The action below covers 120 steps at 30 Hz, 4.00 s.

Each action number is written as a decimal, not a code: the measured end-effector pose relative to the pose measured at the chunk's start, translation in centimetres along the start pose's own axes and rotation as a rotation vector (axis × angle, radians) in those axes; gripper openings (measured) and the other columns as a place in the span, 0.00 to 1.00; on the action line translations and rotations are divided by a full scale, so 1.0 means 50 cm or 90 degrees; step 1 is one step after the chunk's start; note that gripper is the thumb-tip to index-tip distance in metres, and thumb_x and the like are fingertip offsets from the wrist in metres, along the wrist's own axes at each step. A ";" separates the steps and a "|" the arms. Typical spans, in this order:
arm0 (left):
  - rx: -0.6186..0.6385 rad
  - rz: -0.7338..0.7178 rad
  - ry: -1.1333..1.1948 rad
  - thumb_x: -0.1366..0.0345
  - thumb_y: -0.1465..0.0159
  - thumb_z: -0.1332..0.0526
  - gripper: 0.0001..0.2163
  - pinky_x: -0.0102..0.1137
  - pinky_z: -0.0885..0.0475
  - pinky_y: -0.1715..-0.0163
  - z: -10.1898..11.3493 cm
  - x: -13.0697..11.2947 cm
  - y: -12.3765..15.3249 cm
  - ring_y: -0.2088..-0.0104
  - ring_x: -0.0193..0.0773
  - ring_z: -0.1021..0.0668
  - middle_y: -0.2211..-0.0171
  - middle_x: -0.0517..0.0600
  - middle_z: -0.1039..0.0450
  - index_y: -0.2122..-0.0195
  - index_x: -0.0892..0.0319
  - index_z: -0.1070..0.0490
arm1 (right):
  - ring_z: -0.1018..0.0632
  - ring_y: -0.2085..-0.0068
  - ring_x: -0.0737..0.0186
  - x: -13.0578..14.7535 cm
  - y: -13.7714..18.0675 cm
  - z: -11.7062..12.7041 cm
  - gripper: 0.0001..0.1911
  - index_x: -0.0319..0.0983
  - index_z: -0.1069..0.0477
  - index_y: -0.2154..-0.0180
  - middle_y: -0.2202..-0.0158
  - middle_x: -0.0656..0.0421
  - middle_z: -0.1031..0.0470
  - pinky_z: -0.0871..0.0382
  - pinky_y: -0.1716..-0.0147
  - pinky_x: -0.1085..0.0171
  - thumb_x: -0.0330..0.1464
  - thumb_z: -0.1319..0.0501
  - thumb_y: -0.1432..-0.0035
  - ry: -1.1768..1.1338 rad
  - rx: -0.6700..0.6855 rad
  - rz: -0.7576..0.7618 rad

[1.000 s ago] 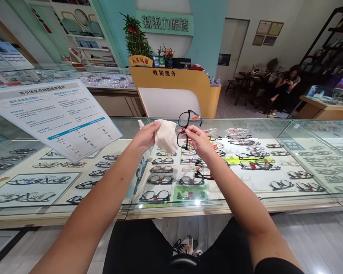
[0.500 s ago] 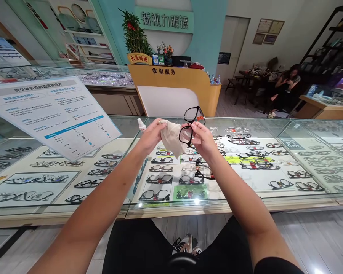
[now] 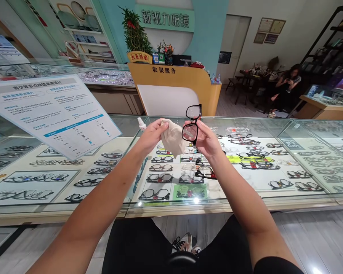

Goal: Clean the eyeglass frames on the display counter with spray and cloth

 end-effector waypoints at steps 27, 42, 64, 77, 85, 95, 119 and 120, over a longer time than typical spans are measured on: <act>-0.126 0.096 0.313 0.61 0.22 0.34 0.08 0.32 0.17 0.51 0.046 0.014 -0.009 0.54 0.40 0.11 0.56 0.53 0.11 0.56 0.58 0.17 | 0.10 0.52 0.55 -0.029 0.007 -0.006 0.10 0.46 0.18 0.55 0.55 0.61 0.09 0.12 0.42 0.49 0.37 0.23 0.36 0.001 -0.002 -0.075; -0.174 -0.005 0.186 0.55 0.31 0.23 0.12 0.30 0.23 0.65 0.088 -0.016 -0.009 0.66 0.36 0.18 0.66 0.46 0.18 0.60 0.56 0.22 | 0.09 0.53 0.56 -0.011 -0.014 0.026 0.07 0.44 0.16 0.57 0.53 0.58 0.08 0.12 0.47 0.58 0.37 0.25 0.35 0.026 -0.039 0.000; -0.168 -0.195 -0.201 0.52 0.28 0.27 0.12 0.34 0.32 0.62 0.028 -0.123 0.053 0.66 0.41 0.28 0.68 0.47 0.25 0.64 0.53 0.19 | 0.12 0.42 0.50 0.007 0.013 -0.017 0.10 0.46 0.19 0.56 0.53 0.60 0.10 0.15 0.35 0.41 0.40 0.23 0.35 0.008 0.003 0.003; -0.034 -0.317 -0.408 0.54 0.24 0.36 0.13 0.36 0.31 0.53 -0.063 -0.135 0.087 0.59 0.47 0.22 0.60 0.54 0.16 0.57 0.51 0.13 | 0.10 0.41 0.42 -0.039 0.005 -0.016 0.08 0.45 0.16 0.60 0.54 0.53 0.08 0.14 0.35 0.41 0.39 0.23 0.37 0.018 0.010 -0.070; -0.094 -0.334 -0.389 0.48 0.25 0.36 0.18 0.37 0.34 0.61 -0.043 -0.138 0.081 0.67 0.42 0.27 0.67 0.52 0.21 0.64 0.54 0.17 | 0.09 0.47 0.48 -0.024 0.000 0.001 0.04 0.41 0.16 0.61 0.53 0.52 0.08 0.12 0.38 0.51 0.34 0.26 0.35 0.006 -0.033 -0.056; -0.187 -0.246 -0.319 0.49 0.26 0.36 0.16 0.34 0.37 0.66 -0.006 -0.113 0.069 0.69 0.38 0.32 0.72 0.45 0.31 0.65 0.55 0.25 | 0.12 0.42 0.48 -0.005 0.010 -0.026 0.14 0.45 0.19 0.62 0.53 0.57 0.09 0.13 0.38 0.48 0.42 0.18 0.42 0.053 0.006 0.013; -0.040 -0.160 -0.335 0.44 0.20 0.42 0.18 0.37 0.29 0.58 -0.072 -0.074 0.077 0.59 0.42 0.21 0.55 0.51 0.17 0.54 0.53 0.27 | 0.18 0.52 0.60 -0.022 0.004 0.010 0.26 0.46 0.20 0.66 0.56 0.61 0.14 0.22 0.47 0.62 0.50 0.12 0.57 0.143 -0.108 0.063; -0.039 -0.160 -0.335 0.43 0.20 0.42 0.18 0.37 0.28 0.56 -0.072 -0.073 0.077 0.57 0.43 0.19 0.53 0.51 0.16 0.54 0.53 0.27 | 0.18 0.52 0.60 -0.022 0.004 0.012 0.27 0.46 0.20 0.66 0.57 0.61 0.14 0.22 0.47 0.63 0.50 0.12 0.58 0.141 -0.114 0.065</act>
Point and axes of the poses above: each hand's wrist, its own y-axis away from the middle knuckle, its own z-axis out of the back of the hand, x = y × z, the point moved 10 cm from there along -y, towards the middle knuckle
